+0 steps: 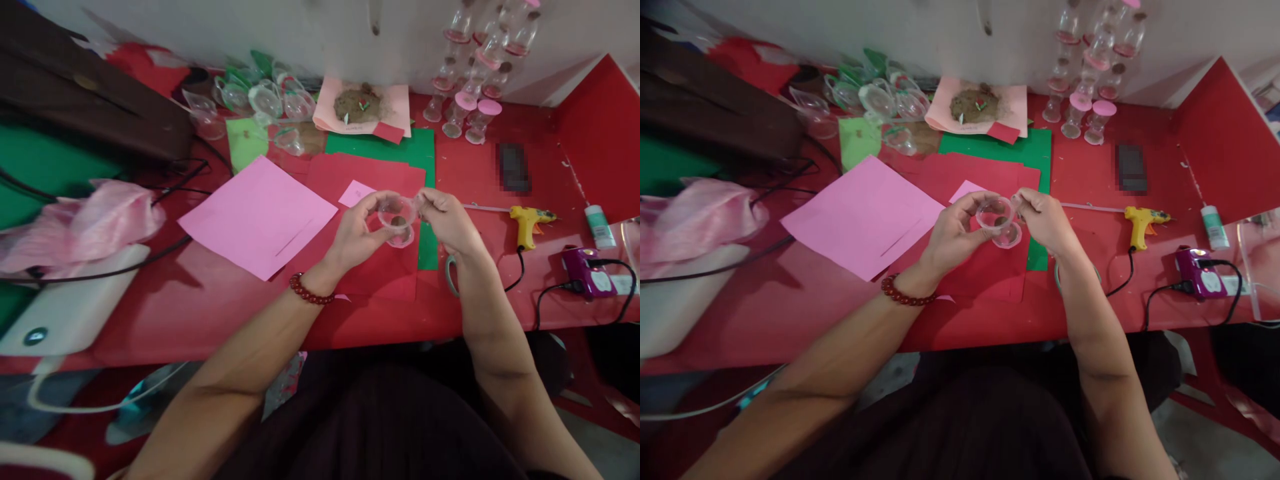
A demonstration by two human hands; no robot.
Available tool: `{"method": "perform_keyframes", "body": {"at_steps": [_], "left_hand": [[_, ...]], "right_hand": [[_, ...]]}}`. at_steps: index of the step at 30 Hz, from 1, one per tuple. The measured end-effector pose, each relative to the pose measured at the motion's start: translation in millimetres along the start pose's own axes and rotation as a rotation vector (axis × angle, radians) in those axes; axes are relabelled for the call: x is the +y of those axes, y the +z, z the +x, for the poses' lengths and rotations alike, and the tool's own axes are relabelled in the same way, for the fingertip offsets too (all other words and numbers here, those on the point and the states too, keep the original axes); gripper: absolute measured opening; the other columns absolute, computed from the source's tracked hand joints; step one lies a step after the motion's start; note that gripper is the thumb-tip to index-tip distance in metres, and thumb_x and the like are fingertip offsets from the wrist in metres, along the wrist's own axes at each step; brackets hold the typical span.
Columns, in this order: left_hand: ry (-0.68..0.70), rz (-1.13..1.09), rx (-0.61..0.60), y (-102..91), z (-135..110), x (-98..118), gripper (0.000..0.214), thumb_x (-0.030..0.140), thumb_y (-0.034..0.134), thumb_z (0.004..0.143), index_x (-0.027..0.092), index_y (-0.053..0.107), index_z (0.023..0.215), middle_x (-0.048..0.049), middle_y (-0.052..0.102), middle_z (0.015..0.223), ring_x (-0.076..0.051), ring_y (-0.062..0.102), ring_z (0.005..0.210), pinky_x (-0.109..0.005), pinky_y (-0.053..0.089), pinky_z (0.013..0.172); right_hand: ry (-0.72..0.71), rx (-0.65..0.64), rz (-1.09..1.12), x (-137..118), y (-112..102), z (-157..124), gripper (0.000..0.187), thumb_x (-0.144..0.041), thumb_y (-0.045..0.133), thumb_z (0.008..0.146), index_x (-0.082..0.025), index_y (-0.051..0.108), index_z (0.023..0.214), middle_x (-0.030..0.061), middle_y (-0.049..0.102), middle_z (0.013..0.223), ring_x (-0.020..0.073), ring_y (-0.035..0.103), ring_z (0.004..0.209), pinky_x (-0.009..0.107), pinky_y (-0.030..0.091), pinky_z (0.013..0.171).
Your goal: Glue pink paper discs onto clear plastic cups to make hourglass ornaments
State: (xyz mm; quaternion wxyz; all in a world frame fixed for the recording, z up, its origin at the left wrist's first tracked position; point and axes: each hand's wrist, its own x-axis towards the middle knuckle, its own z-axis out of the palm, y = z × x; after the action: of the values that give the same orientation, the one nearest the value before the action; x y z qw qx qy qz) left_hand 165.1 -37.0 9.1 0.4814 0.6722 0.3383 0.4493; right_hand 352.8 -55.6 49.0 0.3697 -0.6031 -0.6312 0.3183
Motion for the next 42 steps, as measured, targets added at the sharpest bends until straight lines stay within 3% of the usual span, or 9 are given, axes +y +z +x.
{"method": "perform_keyframes", "body": {"at_steps": [7,11,15,20,23,26,31,36,42], "left_hand": [[-0.008,-0.028,-0.029,-1.2,-0.2,-1.0,0.046,0.045,0.089,0.081,0.024,0.071,0.118,-0.0098,0.081,0.119,-0.024,0.075,0.113,-0.043,0.060,0.107],[0.007,-0.029,-0.085,-0.4,-1.5,0.3,0.044,0.039,0.088,0.082,0.024,0.072,0.120,-0.0101,0.081,0.122,-0.025,0.075,0.116,-0.044,0.060,0.109],[0.033,0.038,-0.033,-1.1,-0.9,-2.9,0.045,0.038,0.087,0.083,0.026,0.072,0.124,-0.0108,0.079,0.128,-0.026,0.074,0.121,-0.048,0.058,0.112],[0.066,0.119,0.003,-3.6,0.6,-8.1,0.055,0.044,0.086,0.084,0.028,0.070,0.134,-0.0106,0.076,0.135,-0.025,0.074,0.119,-0.046,0.058,0.111],[0.044,0.096,0.007,-2.7,0.6,-7.6,0.059,0.048,0.085,0.086,0.029,0.067,0.138,-0.0097,0.076,0.136,-0.024,0.073,0.121,-0.042,0.059,0.108],[0.049,0.094,0.015,0.0,0.5,-5.0,0.059,0.051,0.086,0.085,0.027,0.068,0.136,-0.0096,0.078,0.130,-0.024,0.075,0.116,-0.041,0.060,0.105],[0.042,0.206,0.060,5.2,-0.9,-2.4,0.051,0.045,0.093,0.076,0.028,0.073,0.121,-0.0064,0.082,0.120,-0.026,0.078,0.105,-0.049,0.056,0.110],[0.016,0.188,0.043,6.7,-2.7,-1.0,0.048,0.040,0.092,0.075,0.026,0.071,0.116,-0.0078,0.082,0.120,-0.030,0.079,0.110,-0.056,0.054,0.111],[0.061,0.090,-0.054,4.1,-1.2,-1.0,0.040,0.039,0.085,0.081,0.025,0.069,0.115,-0.0071,0.082,0.112,-0.024,0.078,0.106,-0.044,0.060,0.104]], "right_hand": [[0.032,0.248,-0.108,1.2,2.1,0.5,0.031,-0.033,0.054,0.101,-0.024,0.048,0.072,-0.0040,0.047,0.063,0.0125,0.045,0.062,0.027,0.037,0.065],[0.065,0.330,-0.143,5.3,3.5,1.9,0.026,-0.026,0.056,0.098,-0.024,0.049,0.073,-0.0043,0.053,0.064,0.0129,0.049,0.062,0.028,0.040,0.067],[0.036,0.366,-0.153,6.8,2.9,1.7,0.010,-0.022,0.059,0.096,-0.025,0.059,0.086,-0.0016,0.066,0.076,0.0145,0.060,0.071,0.029,0.044,0.072],[0.037,0.212,-0.126,2.2,5.2,-1.3,0.031,-0.045,0.064,0.101,-0.023,0.063,0.080,-0.0023,0.061,0.063,0.0140,0.057,0.061,0.029,0.042,0.065],[0.016,0.134,-0.054,2.2,10.0,-2.0,0.023,-0.040,0.073,0.094,-0.023,0.064,0.082,-0.0043,0.062,0.062,0.0128,0.058,0.060,0.027,0.042,0.063],[0.063,0.172,-0.056,0.9,14.5,-3.5,0.024,-0.034,0.071,0.096,-0.022,0.060,0.077,-0.0025,0.065,0.063,0.0132,0.061,0.059,0.027,0.043,0.063],[0.058,0.167,-0.192,-7.3,16.5,-8.4,0.026,-0.027,0.065,0.098,-0.023,0.057,0.074,0.0000,0.065,0.065,0.0149,0.060,0.059,0.029,0.040,0.063],[0.050,0.229,-0.336,-12.3,11.7,-9.3,0.031,-0.025,0.059,0.097,-0.024,0.046,0.069,-0.0005,0.057,0.064,0.0149,0.049,0.060,0.030,0.031,0.063],[0.054,0.091,-0.211,-6.9,3.8,-3.7,0.032,-0.025,0.054,0.098,-0.024,0.046,0.067,-0.0014,0.054,0.061,0.0145,0.049,0.061,0.029,0.033,0.064]]}}
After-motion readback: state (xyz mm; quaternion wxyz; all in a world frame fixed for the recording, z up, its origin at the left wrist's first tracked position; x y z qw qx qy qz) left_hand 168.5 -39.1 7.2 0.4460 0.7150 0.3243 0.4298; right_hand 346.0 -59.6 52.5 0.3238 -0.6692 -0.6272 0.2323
